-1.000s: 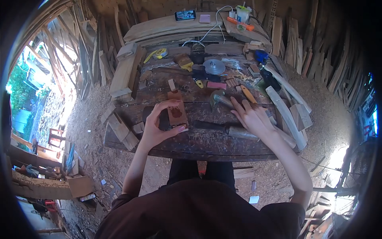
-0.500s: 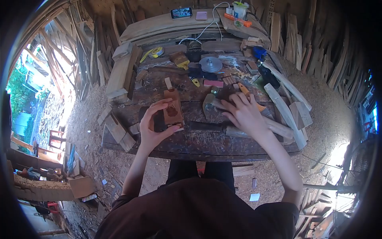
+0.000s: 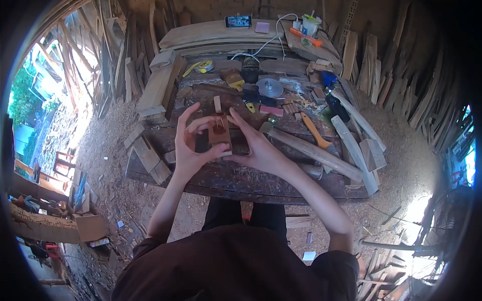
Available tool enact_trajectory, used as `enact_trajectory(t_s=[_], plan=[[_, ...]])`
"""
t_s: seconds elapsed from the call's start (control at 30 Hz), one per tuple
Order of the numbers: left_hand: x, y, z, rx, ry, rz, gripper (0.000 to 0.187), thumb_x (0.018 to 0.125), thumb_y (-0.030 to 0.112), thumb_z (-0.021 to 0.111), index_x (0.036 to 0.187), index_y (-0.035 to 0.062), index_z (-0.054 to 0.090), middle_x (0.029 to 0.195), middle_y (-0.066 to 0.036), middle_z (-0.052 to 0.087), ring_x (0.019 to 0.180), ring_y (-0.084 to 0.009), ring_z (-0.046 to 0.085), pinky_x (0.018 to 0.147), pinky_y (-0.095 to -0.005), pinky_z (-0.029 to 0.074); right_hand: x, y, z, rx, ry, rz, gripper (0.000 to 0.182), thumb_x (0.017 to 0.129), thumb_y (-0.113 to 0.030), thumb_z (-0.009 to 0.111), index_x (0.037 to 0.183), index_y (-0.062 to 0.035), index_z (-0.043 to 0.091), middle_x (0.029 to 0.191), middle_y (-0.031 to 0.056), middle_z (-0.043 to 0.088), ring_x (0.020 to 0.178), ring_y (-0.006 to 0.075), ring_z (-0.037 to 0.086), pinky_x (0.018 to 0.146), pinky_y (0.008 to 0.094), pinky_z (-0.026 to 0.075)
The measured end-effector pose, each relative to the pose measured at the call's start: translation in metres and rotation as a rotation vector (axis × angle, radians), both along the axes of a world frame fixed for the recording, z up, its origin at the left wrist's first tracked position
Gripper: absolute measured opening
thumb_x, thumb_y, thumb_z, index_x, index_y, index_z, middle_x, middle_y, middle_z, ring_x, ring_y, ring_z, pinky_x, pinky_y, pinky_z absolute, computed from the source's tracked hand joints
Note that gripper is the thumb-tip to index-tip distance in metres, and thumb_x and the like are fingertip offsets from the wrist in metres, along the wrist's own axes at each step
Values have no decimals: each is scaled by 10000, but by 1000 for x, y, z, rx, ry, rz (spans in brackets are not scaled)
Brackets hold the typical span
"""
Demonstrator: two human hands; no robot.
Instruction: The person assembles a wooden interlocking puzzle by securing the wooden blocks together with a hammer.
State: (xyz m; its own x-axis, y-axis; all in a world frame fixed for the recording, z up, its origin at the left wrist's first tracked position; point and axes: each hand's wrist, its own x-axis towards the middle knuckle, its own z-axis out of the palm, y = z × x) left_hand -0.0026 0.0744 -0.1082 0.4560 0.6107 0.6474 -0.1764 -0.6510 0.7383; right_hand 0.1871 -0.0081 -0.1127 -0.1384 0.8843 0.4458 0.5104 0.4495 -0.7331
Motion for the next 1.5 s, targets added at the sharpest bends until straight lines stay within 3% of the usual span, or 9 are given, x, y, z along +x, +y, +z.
enact_trajectory(t_s=[0.03, 0.1, 0.23, 0.37, 0.6, 0.73, 1.0, 1.2, 1.5], plan=[[0, 2, 5, -131, -44, -59, 830, 718, 107, 864, 1398, 14, 398, 1206, -96, 647, 1105, -158, 618, 913, -298, 470, 2, 4, -2, 5, -11, 7, 1006, 725, -115, 836, 1540, -86, 246, 1495, 180, 393, 1370, 314, 417, 1118, 404, 360], [-1, 8, 12, -290, -49, -130, 687, 752, 80, 839, 1339, 15, 487, 1183, -87, 654, 1049, -127, 634, 879, -260, 475, 3, 10, 1, 80, -74, -22, 748, 718, -54, 819, 1388, -39, 488, 1412, 138, 459, 1291, 263, 488, 1042, 360, 422], [-2, 0, 26, -417, -44, -212, 610, 754, 97, 845, 1274, 10, 539, 1176, -80, 650, 1050, -112, 623, 855, -254, 485, -5, -2, 11, 20, 134, -89, 482, 727, -51, 806, 1169, -30, 614, 1294, 73, 521, 1198, 208, 540, 979, 340, 436], [6, -17, 36, -342, -61, -233, 585, 756, 112, 848, 1243, 13, 539, 1158, -73, 648, 1047, -108, 619, 864, -263, 487, 3, -18, 16, 23, 321, -42, 455, 714, 26, 763, 1147, 3, 628, 1282, 85, 539, 1205, 192, 535, 1003, 320, 447], [25, -36, 47, -247, -69, -312, 606, 747, 135, 857, 1247, 24, 533, 1208, -72, 623, 1081, -123, 613, 895, -280, 480, 24, -49, 27, 122, 137, -146, 491, 714, 40, 758, 1183, 13, 615, 1296, 104, 530, 1223, 206, 530, 1028, 341, 451], [34, -40, 51, -192, -22, -305, 628, 747, 169, 862, 1262, 35, 528, 1220, -62, 617, 1099, -132, 610, 921, -297, 463, 30, -59, 31, 111, 265, -141, 483, 721, 29, 765, 1180, 13, 613, 1301, 105, 513, 1240, 220, 521, 1045, 351, 443], [28, -29, 37, 48, 217, -347, 920, 651, 289, 916, 1413, 107, 434, 1422, -86, 471, 1306, -232, 473, 997, -389, 425, 37, -54, 13, 107, 272, -147, 492, 690, 41, 773, 1155, 15, 614, 1279, 112, 507, 1246, 246, 504, 1049, 363, 415], [13, -21, 26, 199, 316, -293, 865, 653, 209, 888, 1392, 108, 451, 1404, -110, 487, 1289, -283, 488, 1025, -391, 429, 23, -52, 13, 125, 80, -123, 513, 635, 23, 798, 1118, 9, 625, 1247, 114, 519, 1212, 281, 517, 1018, 371, 417], [9, -27, 20, 61, 263, -269, 800, 658, 139, 860, 1362, 106, 481, 1348, -96, 542, 1228, -287, 542, 1022, -419, 448, 22, -55, 16, 121, 72, -121, 519, 634, 24, 801, 1123, 4, 626, 1238, 116, 511, 1202, 282, 520, 1012, 380, 426]])
